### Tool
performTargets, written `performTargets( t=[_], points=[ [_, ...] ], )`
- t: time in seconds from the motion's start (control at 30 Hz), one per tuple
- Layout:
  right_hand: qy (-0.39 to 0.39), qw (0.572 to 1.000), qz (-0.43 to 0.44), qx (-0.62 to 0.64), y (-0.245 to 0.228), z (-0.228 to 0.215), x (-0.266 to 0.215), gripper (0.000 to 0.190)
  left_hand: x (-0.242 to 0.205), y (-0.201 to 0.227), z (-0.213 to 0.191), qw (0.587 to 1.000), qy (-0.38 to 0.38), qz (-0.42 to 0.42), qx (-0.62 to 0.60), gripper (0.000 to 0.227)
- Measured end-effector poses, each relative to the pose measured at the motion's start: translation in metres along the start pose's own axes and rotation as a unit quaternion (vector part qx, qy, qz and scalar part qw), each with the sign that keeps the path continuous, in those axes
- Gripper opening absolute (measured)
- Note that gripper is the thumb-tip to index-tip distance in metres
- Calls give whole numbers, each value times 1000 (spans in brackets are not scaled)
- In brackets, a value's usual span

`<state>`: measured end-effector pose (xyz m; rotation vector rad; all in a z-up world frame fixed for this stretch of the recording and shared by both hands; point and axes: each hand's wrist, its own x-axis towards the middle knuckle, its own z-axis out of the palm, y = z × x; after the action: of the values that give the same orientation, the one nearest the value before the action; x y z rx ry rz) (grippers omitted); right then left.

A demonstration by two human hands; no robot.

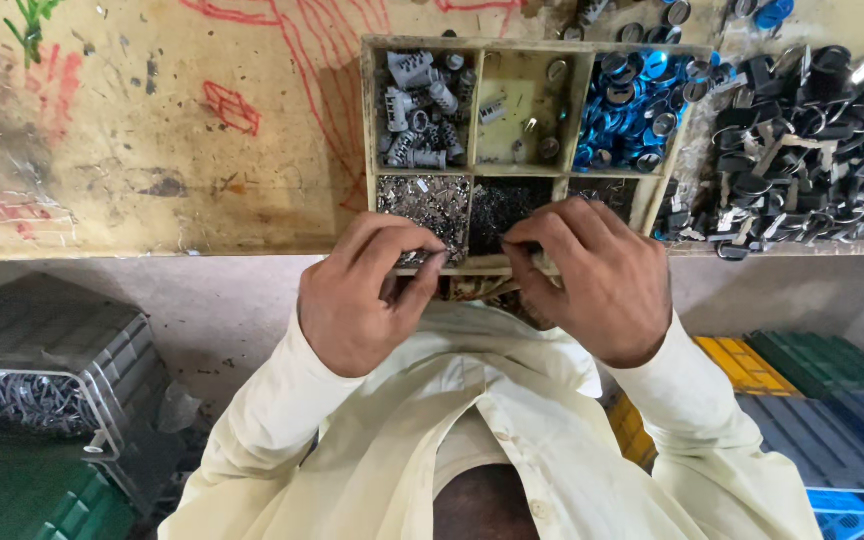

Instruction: The person assembles keys by inserting small metal pins into key blanks and attaching blue plastic heads. The person handles the components one at a time, repeatedly picking up parts from a compartmentalized box and assembling them by hand.

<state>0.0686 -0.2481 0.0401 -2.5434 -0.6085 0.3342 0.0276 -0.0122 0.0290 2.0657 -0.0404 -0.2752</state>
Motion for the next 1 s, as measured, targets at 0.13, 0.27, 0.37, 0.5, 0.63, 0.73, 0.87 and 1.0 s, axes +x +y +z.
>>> performTargets(
  t=[0.13, 0.27, 0.37, 0.5, 0.63, 0.73, 0.87, 1.0],
  points=[
    [21, 997, 5, 74, 9, 10, -10, 16, -4, -8, -3, 847, -124, -201, -477, 14],
    [31, 968, 64, 240, 14, 14, -18, 18, 1, -12, 10, 830, -146, -178, -508, 15],
    [37, 953, 68, 292, 17, 9, -23, 18, 7, -4, 24, 954, -87, -105, -267, 15],
    [40, 975, 31, 217, 18, 7, -22, 20, 12, 5, 25, 998, 6, -14, -60, 15],
    [44, 992, -13, 113, 15, 12, -14, 20, 13, 5, 14, 995, 75, 32, 50, 12],
    [41, 992, -15, 114, 13, 15, -12, 20, 9, 2, 9, 993, 27, -110, 17, 25],
    [40, 989, -18, 143, 13, 16, -12, 21, 6, -2, 2, 994, 25, -91, -57, 16],
    [-6, 970, 52, 238, 13, 12, -16, 18, 7, -7, 1, 975, -61, -91, -192, 13]
  ],
)
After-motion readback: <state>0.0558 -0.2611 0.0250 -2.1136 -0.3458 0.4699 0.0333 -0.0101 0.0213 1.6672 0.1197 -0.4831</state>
